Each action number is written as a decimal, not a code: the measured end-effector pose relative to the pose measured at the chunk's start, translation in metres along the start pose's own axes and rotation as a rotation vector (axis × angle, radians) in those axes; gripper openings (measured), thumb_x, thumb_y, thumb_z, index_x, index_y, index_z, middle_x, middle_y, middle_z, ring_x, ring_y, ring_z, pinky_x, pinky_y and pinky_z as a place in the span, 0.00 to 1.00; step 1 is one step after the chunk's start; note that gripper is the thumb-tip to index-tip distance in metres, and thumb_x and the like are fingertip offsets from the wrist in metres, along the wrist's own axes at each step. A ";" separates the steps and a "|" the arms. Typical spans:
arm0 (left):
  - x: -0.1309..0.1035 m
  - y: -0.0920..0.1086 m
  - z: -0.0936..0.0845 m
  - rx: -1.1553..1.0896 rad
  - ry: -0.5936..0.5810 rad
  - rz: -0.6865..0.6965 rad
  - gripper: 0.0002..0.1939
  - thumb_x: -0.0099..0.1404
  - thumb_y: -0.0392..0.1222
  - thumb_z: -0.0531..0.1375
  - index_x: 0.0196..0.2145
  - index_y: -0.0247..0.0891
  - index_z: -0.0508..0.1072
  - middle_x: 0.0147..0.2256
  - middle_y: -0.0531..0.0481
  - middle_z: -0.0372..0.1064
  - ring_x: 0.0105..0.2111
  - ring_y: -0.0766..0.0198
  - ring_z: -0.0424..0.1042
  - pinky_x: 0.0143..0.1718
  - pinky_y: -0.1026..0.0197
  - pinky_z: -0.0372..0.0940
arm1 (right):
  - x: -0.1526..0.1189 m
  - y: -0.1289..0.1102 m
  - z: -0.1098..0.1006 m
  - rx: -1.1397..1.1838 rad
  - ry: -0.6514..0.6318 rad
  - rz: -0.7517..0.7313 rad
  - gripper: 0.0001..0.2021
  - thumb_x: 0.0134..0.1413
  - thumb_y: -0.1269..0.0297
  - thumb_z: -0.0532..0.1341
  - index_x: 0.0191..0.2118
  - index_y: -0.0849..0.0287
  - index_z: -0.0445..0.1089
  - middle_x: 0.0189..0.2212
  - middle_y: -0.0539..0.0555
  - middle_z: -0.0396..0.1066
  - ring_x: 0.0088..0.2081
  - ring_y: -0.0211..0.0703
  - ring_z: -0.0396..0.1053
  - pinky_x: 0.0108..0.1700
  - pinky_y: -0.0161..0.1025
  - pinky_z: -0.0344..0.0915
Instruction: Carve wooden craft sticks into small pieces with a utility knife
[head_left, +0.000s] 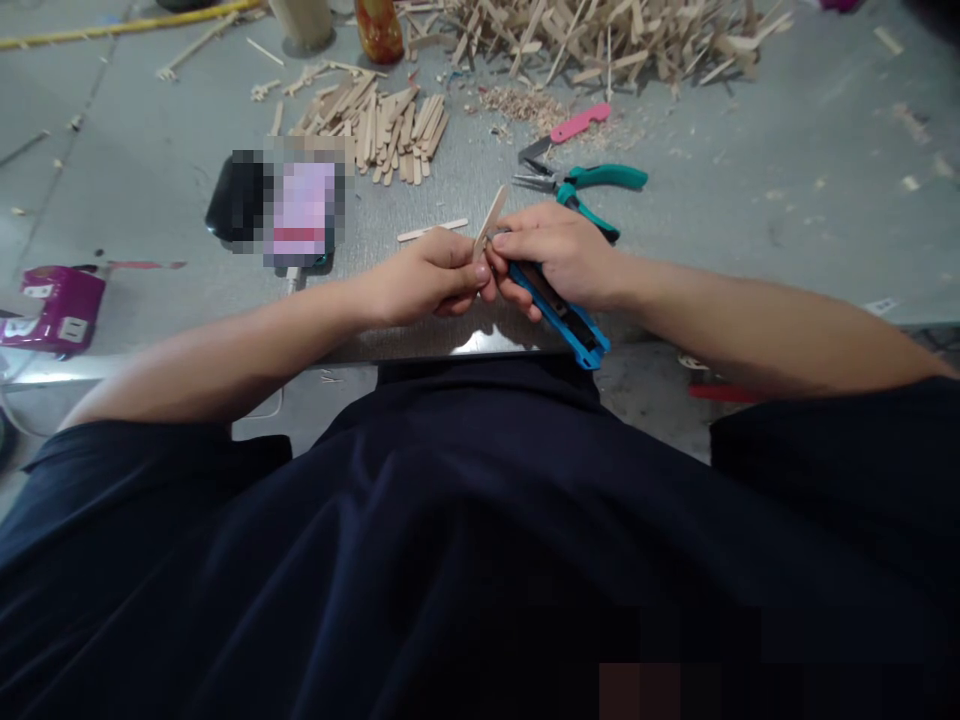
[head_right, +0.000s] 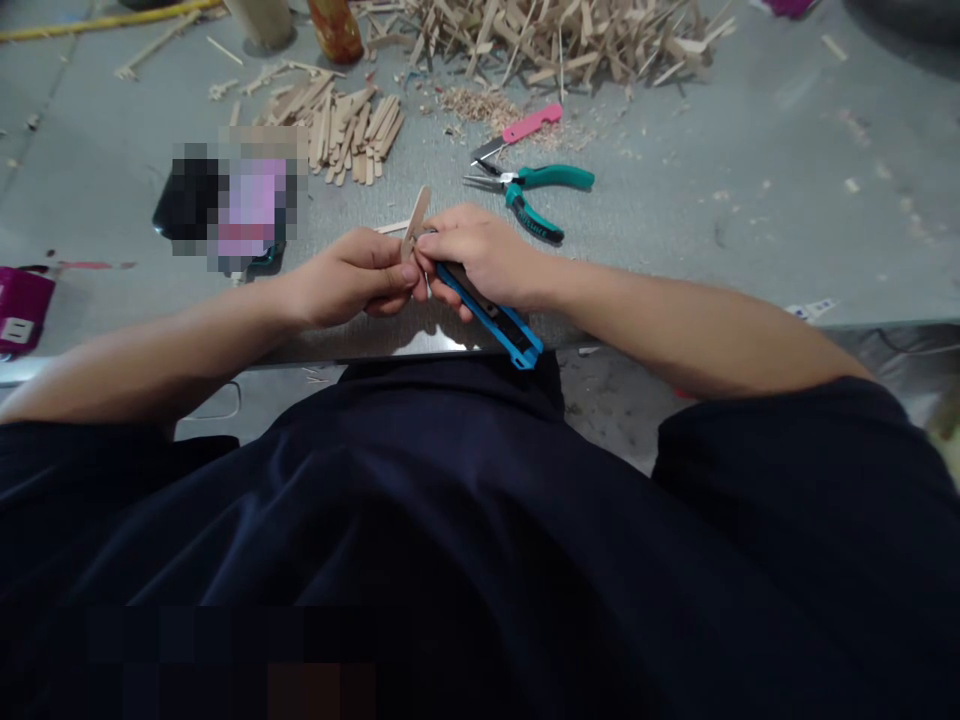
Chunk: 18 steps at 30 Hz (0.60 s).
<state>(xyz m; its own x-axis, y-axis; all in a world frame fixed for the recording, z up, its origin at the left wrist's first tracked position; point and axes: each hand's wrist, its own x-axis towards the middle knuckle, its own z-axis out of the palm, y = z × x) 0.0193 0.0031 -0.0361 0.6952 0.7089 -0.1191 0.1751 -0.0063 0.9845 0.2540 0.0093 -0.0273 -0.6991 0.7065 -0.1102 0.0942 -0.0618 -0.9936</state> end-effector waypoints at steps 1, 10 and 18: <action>0.000 0.000 0.000 -0.021 -0.014 0.004 0.20 0.80 0.53 0.74 0.35 0.38 0.78 0.21 0.57 0.65 0.19 0.72 0.57 0.22 0.65 0.53 | 0.000 -0.001 0.001 -0.001 0.003 0.002 0.20 0.82 0.69 0.56 0.31 0.55 0.72 0.21 0.52 0.73 0.17 0.41 0.67 0.18 0.32 0.68; 0.001 0.002 0.006 -0.002 0.102 -0.019 0.19 0.82 0.51 0.70 0.35 0.38 0.77 0.20 0.58 0.63 0.18 0.73 0.54 0.23 0.65 0.49 | 0.005 0.003 -0.003 -0.075 0.062 -0.033 0.19 0.83 0.68 0.59 0.32 0.54 0.71 0.22 0.50 0.74 0.18 0.41 0.67 0.18 0.35 0.66; 0.002 -0.002 0.008 0.165 0.156 0.007 0.19 0.86 0.50 0.63 0.36 0.41 0.75 0.21 0.56 0.64 0.20 0.69 0.57 0.24 0.63 0.53 | 0.005 0.004 -0.002 -0.122 0.095 -0.020 0.19 0.83 0.64 0.62 0.33 0.53 0.73 0.21 0.50 0.73 0.19 0.42 0.67 0.19 0.37 0.66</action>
<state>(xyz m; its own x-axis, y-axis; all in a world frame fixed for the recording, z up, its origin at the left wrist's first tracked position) 0.0261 -0.0012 -0.0391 0.5830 0.8087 -0.0788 0.2917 -0.1178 0.9492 0.2523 0.0137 -0.0313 -0.6318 0.7708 -0.0820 0.1704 0.0348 -0.9848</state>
